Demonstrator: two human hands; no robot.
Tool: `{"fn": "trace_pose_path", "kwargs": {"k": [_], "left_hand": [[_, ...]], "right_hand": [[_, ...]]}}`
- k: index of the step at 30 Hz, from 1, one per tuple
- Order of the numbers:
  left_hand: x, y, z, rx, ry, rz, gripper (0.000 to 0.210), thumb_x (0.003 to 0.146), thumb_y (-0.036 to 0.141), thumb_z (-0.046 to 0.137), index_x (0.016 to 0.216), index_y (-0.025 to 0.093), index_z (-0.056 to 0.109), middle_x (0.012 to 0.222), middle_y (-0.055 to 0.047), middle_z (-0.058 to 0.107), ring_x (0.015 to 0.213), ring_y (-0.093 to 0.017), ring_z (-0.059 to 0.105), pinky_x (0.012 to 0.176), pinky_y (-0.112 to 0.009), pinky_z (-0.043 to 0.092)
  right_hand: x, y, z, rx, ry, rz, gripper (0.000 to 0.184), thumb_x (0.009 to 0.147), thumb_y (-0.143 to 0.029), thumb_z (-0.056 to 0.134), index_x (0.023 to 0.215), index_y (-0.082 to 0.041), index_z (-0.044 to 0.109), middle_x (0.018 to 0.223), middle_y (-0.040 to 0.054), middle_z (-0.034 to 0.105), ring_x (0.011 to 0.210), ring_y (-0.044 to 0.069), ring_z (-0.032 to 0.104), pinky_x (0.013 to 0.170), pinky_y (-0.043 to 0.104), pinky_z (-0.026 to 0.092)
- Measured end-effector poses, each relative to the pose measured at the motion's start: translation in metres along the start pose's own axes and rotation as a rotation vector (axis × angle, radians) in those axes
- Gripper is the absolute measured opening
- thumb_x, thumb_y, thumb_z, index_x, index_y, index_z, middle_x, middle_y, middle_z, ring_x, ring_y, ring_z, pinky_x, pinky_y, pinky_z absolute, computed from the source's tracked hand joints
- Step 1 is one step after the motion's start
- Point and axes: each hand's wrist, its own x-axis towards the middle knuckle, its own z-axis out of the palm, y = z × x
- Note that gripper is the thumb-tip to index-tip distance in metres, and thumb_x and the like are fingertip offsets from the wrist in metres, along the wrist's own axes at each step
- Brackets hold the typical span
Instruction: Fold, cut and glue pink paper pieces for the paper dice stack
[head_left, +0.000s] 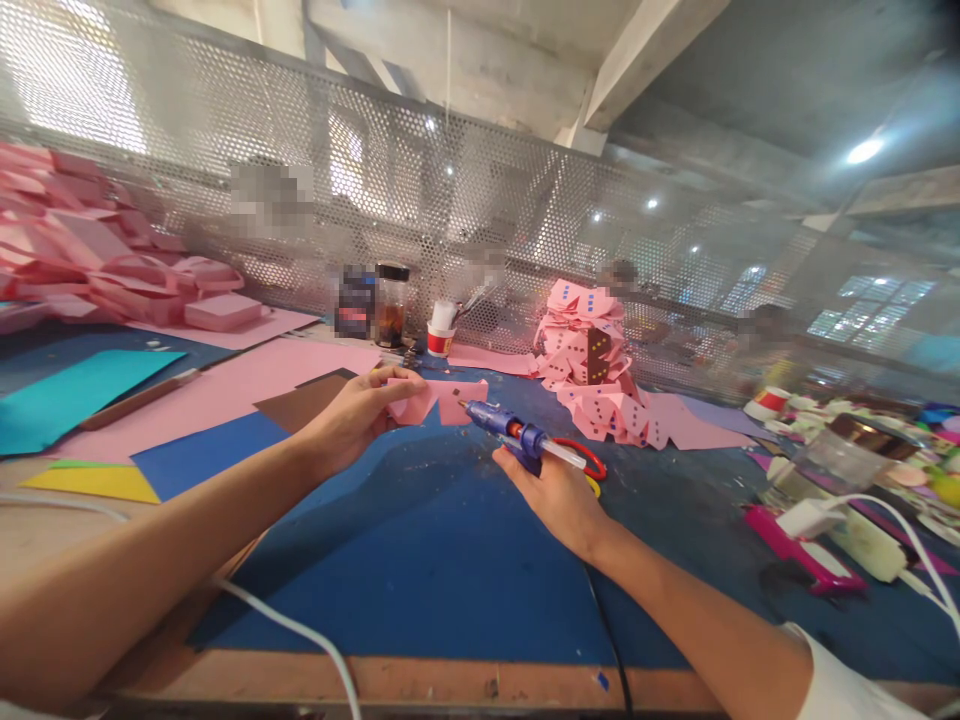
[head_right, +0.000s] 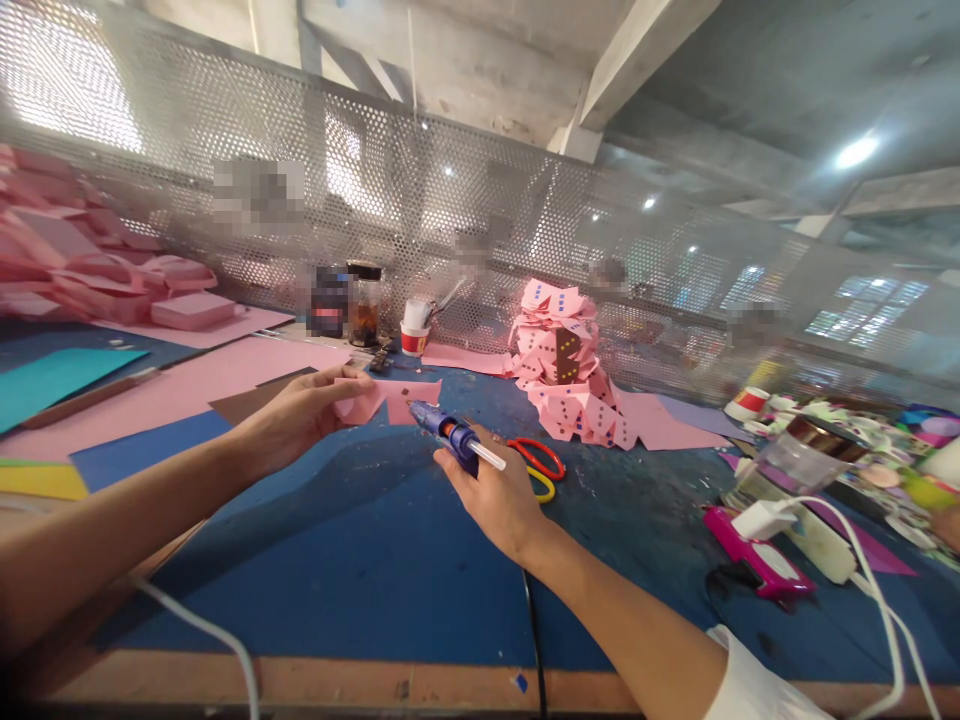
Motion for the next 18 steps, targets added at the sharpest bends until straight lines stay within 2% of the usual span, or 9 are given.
{"fn": "trace_pose_path", "kwargs": {"k": [9,18], "left_hand": [[0.0006,-0.0013,-0.0009,-0.009,-0.016,-0.009,0.030,0.067,0.031,0.085,0.080,0.018,0.062,0.063,0.003,0.054,0.052,-0.012,0.053,0.048,-0.024,0.049],[-0.0001,-0.0003,-0.0009,-0.005,-0.012,-0.025,0.034,0.065,0.033,0.087,0.081,0.019,0.062,0.064,0.004,0.053,0.053,-0.012,0.052,0.047,-0.024,0.049]], "right_hand": [[0.0012,-0.0016,-0.0010,0.015,-0.010,-0.006,0.035,0.097,-0.052,0.055,0.106,-0.022,0.071,0.075,0.0033,0.073,0.072,0.024,0.071,0.062,0.030,0.050],[0.0008,0.0002,0.0004,-0.009,0.003,-0.016,0.037,0.098,-0.053,0.054,0.110,-0.023,0.071,0.077,0.0038,0.073,0.072,0.024,0.071,0.062,0.029,0.050]]}}
